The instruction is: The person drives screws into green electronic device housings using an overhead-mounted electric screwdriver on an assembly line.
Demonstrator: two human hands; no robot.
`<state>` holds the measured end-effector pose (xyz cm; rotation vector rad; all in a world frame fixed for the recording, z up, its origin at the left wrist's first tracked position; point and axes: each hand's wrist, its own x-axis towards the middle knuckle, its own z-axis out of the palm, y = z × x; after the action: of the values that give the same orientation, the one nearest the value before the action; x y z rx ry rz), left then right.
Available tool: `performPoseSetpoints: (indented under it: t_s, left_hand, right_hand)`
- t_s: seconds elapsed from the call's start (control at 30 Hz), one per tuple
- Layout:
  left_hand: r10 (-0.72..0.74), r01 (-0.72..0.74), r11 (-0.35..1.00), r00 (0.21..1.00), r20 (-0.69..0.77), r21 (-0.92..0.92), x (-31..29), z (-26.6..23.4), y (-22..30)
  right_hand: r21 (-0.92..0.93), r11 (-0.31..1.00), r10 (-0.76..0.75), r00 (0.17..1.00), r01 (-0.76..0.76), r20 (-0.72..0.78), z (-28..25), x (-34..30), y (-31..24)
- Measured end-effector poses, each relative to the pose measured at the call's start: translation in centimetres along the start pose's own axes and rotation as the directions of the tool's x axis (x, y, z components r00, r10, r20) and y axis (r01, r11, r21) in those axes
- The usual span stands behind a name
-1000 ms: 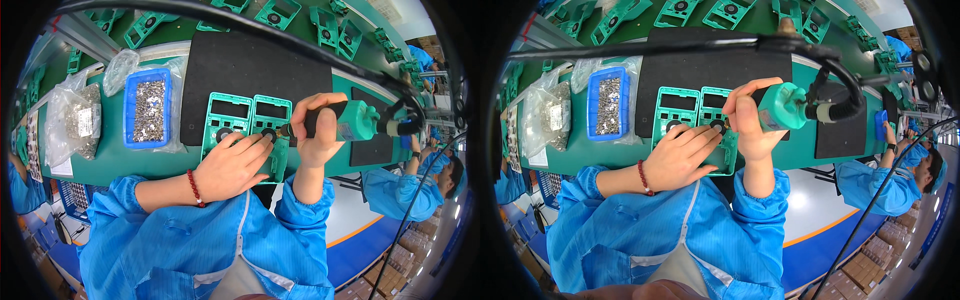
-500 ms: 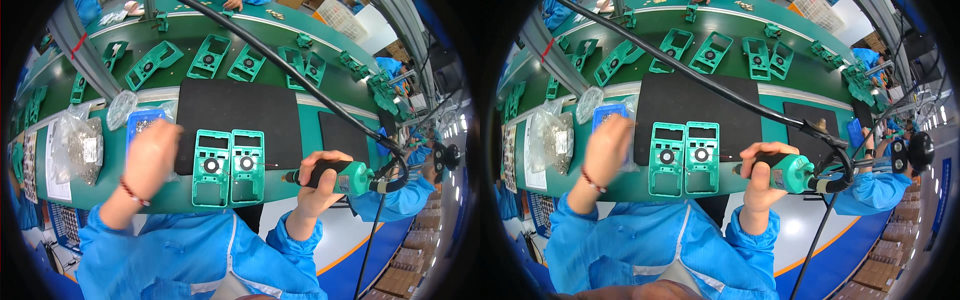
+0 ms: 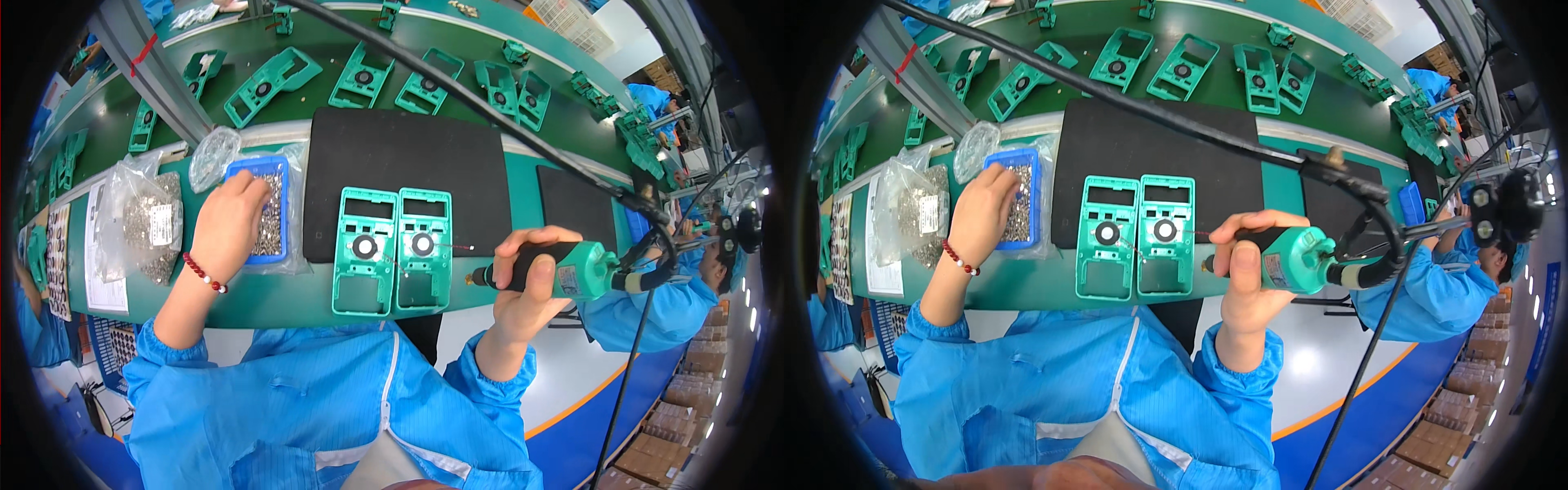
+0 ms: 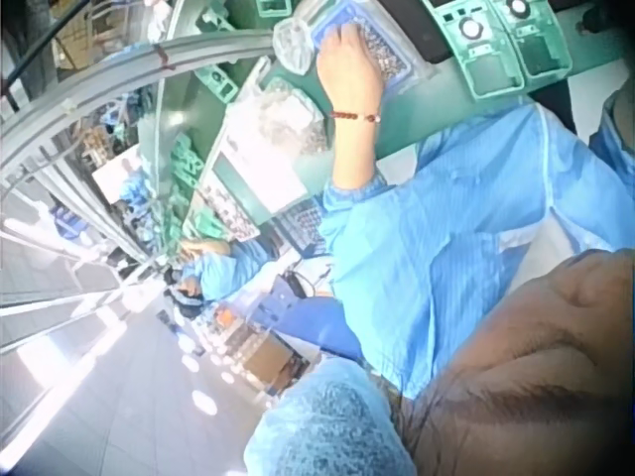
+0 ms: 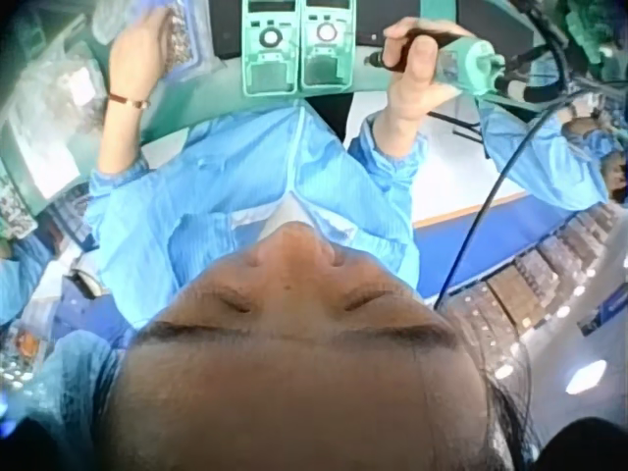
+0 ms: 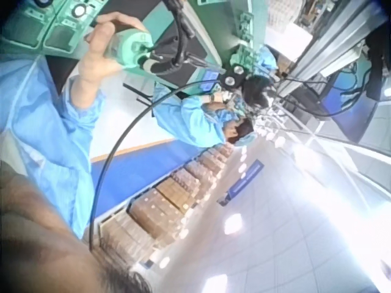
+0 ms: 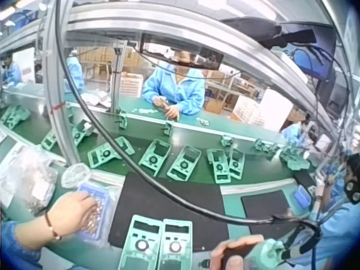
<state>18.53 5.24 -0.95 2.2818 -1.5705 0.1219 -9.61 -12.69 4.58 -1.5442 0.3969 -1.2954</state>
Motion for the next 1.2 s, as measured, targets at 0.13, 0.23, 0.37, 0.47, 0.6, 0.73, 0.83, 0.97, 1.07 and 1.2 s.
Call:
performPoseSetpoints:
  t_s: [0.13,0.23,0.37,0.47,0.6,0.73,0.83,0.97,1.07,1.2]
  left_hand:
    - [-0.052,0.033,0.958,0.997,-0.057,-0.284,-0.1,0.7,2.8]
    - [0.066,-0.098,0.847,0.995,-0.080,-0.522,-0.3,1.2,4.6]
    - [0.122,-0.106,0.637,0.992,-0.036,-0.764,-1.8,2.8,8.8]
    - [0.083,-0.047,0.609,0.997,0.004,-0.792,-2.1,4.2,10.0]
    - [0.065,-0.043,0.667,0.998,0.001,-0.744,-2.2,4.3,10.9]
    - [0.073,-0.062,0.516,0.997,-0.028,-0.855,-1.7,3.9,11.2]
    - [0.077,-0.058,0.505,0.997,-0.022,-0.861,-1.8,3.7,11.1]
    - [0.074,-0.046,0.484,0.997,-0.012,-0.874,-1.9,3.9,11.0]
    - [0.085,-0.037,0.484,0.996,0.005,-0.874,-2.0,4.0,10.8]
    - [0.108,-0.071,0.483,0.994,-0.021,-0.873,-1.9,4.1,10.6]
  right_hand:
    - [0.048,0.999,-0.020,0.995,0.016,0.094,1.4,0.1,0.5]
    - [0.118,0.992,0.019,0.992,-0.034,0.125,2.5,0.0,0.1]
    - [0.245,0.959,0.122,0.989,-0.140,0.084,4.3,-0.5,-0.7]
    - [0.251,0.917,0.274,0.947,-0.311,0.170,4.3,-1.1,-1.4]
    - [0.319,0.913,0.178,0.953,-0.253,0.247,4.7,-0.8,-1.3]
    - [0.352,0.907,0.143,0.954,-0.232,0.262,5.0,-0.8,-1.1]
    - [0.379,0.906,0.067,0.947,-0.190,0.315,4.8,-0.5,-0.5]
    - [0.339,0.917,0.101,0.946,-0.208,0.308,5.2,-0.6,-0.9]
    - [0.309,0.927,0.121,0.948,-0.214,0.295,5.6,-0.7,-1.1]
    - [0.191,0.933,0.257,0.936,-0.305,0.241,6.3,-0.6,-2.2]
